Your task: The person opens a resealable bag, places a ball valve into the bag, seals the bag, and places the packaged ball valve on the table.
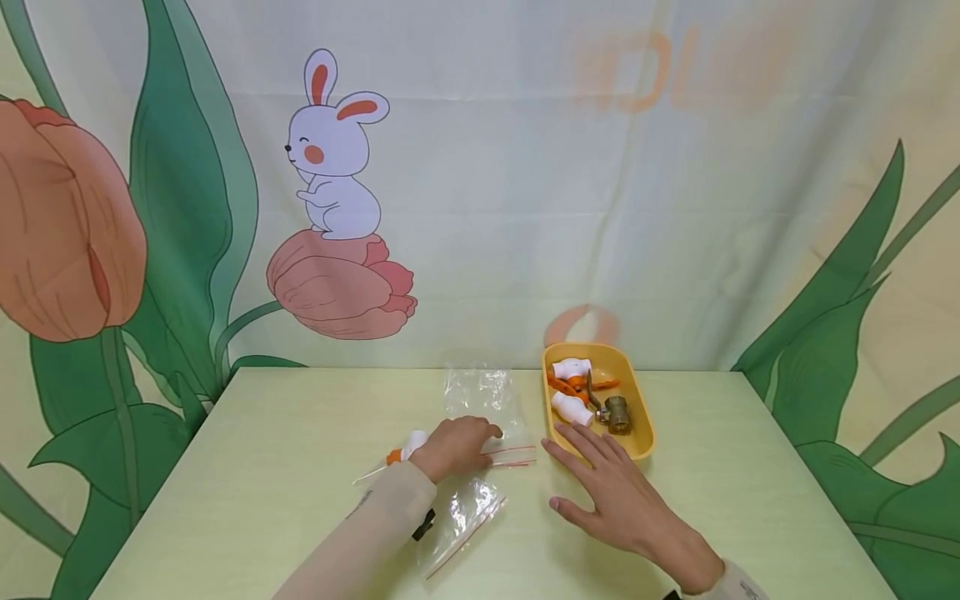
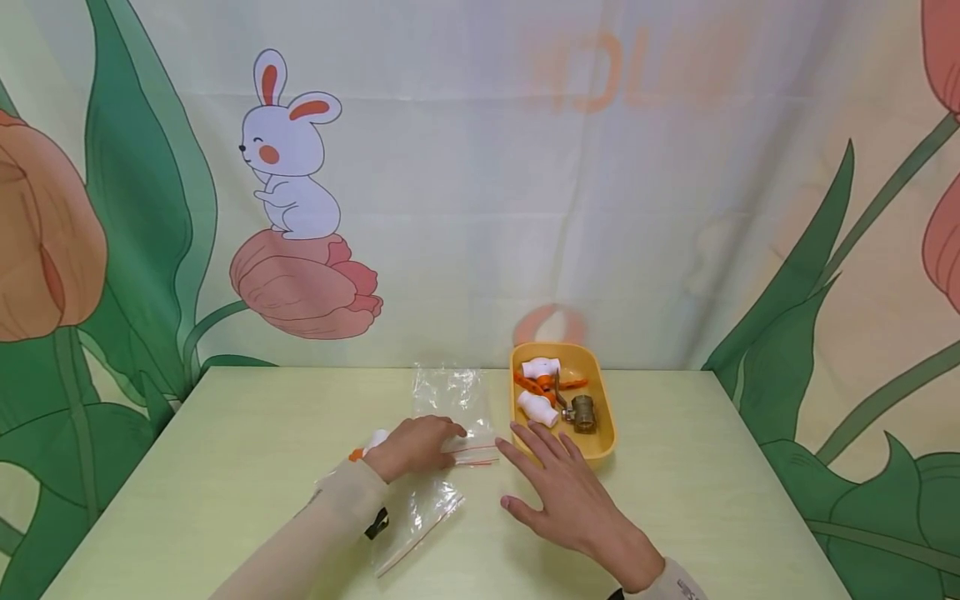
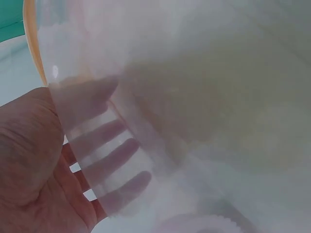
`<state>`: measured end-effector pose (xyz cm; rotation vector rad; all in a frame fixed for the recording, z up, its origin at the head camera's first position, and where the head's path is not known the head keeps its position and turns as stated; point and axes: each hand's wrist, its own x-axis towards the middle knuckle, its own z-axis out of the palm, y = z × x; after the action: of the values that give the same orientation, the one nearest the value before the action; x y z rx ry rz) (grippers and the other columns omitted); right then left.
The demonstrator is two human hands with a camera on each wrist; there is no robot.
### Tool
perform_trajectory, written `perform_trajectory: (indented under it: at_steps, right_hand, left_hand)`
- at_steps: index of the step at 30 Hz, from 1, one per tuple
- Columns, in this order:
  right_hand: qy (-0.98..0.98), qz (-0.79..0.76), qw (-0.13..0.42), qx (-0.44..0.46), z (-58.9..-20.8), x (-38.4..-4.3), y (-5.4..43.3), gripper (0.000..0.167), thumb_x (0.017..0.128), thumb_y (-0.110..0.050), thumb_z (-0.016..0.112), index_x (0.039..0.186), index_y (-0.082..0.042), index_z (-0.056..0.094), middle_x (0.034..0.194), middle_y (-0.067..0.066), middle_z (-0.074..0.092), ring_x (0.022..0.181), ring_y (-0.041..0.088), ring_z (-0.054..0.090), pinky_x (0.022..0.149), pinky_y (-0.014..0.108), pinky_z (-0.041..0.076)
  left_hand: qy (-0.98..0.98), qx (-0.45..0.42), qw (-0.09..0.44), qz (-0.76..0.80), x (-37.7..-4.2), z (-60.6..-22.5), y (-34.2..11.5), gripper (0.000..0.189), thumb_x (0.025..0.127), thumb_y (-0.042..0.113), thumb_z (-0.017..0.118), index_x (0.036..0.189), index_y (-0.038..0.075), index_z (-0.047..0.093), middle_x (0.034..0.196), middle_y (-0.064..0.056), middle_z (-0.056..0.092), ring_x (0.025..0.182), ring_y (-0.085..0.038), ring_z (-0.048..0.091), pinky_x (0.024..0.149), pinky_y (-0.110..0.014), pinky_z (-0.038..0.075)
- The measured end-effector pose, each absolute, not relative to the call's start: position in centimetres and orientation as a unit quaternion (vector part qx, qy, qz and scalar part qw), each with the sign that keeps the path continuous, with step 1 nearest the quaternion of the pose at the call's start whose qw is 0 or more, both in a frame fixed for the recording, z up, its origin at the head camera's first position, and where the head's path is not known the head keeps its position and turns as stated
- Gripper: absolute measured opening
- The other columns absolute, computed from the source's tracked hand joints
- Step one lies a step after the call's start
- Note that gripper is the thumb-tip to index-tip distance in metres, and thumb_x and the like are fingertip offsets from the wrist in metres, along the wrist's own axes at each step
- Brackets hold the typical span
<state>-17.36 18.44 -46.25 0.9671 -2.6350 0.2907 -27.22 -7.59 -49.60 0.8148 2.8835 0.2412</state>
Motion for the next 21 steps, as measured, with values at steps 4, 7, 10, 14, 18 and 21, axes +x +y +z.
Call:
perform_trajectory:
  at_steps: [4, 7, 10, 14, 18, 21]
  right_hand:
    - [-0.923, 0.101, 0.157, 0.336, -46.2, -17.3, 18.5, 0.068, 0.09, -0.051, 0.064, 0.15, -0.027, 0.041, 0.159, 0.0, 0.034, 0.147, 0.027, 0.032, 0.116, 0.053, 0.03]
    - [-0.923, 0.1, 0.16, 0.337, -46.2, -17.3, 18.5, 0.068, 0.089, -0.05, 0.066, 0.149, -0.026, 0.043, 0.159, 0.0, 0.034, 0.146, 0.027, 0.033, 0.115, 0.053, 0.031]
    - [-0.923, 0.101, 0.158, 0.335, -46.1, -17.3, 18.6, 0.068, 0.089, -0.049, 0.066, 0.149, -0.026, 0.043, 0.159, 0.0, 0.034, 0.146, 0.027, 0.032, 0.115, 0.053, 0.032]
    - [-0.925, 0.103, 0.152, 0.331, -45.8, -17.3, 18.7, 0.067, 0.09, -0.05, 0.065, 0.148, -0.026, 0.043, 0.159, -0.001, 0.034, 0.147, 0.027, 0.032, 0.115, 0.053, 0.031]
    - [-0.925, 0.103, 0.152, 0.332, -45.2, -17.4, 18.6, 0.066, 0.092, -0.051, 0.062, 0.149, -0.026, 0.042, 0.16, 0.0, 0.032, 0.145, 0.03, 0.034, 0.115, 0.055, 0.032]
    - [-0.923, 0.104, 0.16, 0.334, -44.5, -17.6, 18.5, 0.065, 0.093, -0.05, 0.062, 0.149, -0.026, 0.042, 0.16, 0.0, 0.032, 0.145, 0.031, 0.036, 0.114, 0.057, 0.033]
  left_hand:
    - [0.958, 0.269, 0.06, 0.084, -27.3, -49.6, -7.5, 0.035, 0.088, 0.022, 0.072, 0.122, 0.02, 0.067, 0.114, 0.001, 0.069, 0.1, -0.019, 0.065, 0.082, -0.043, 0.054]
    - [0.958, 0.269, 0.048, 0.089, -27.3, -49.6, -7.6, 0.026, 0.089, 0.018, 0.071, 0.115, 0.02, 0.071, 0.109, 0.002, 0.071, 0.088, -0.015, 0.063, 0.075, -0.038, 0.053]
    - [0.958, 0.271, 0.027, 0.096, -27.4, -49.6, -7.6, 0.021, 0.091, 0.015, 0.068, 0.11, 0.019, 0.073, 0.106, 0.001, 0.073, 0.081, -0.014, 0.062, 0.072, -0.036, 0.054]
    - [0.956, 0.274, -0.011, 0.103, -27.5, -49.5, -7.6, 0.02, 0.092, 0.011, 0.065, 0.109, 0.017, 0.074, 0.104, -0.001, 0.075, 0.086, -0.017, 0.067, 0.076, -0.036, 0.056]
    - [0.955, 0.271, -0.052, 0.105, -27.6, -49.3, -7.7, 0.02, 0.091, 0.008, 0.064, 0.106, 0.016, 0.075, 0.101, -0.002, 0.076, 0.088, -0.02, 0.071, 0.073, -0.037, 0.058]
    - [0.956, 0.261, -0.08, 0.109, -27.6, -49.1, -7.7, 0.019, 0.091, 0.007, 0.064, 0.105, 0.015, 0.075, 0.099, -0.001, 0.076, 0.085, -0.02, 0.072, 0.07, -0.036, 0.058]
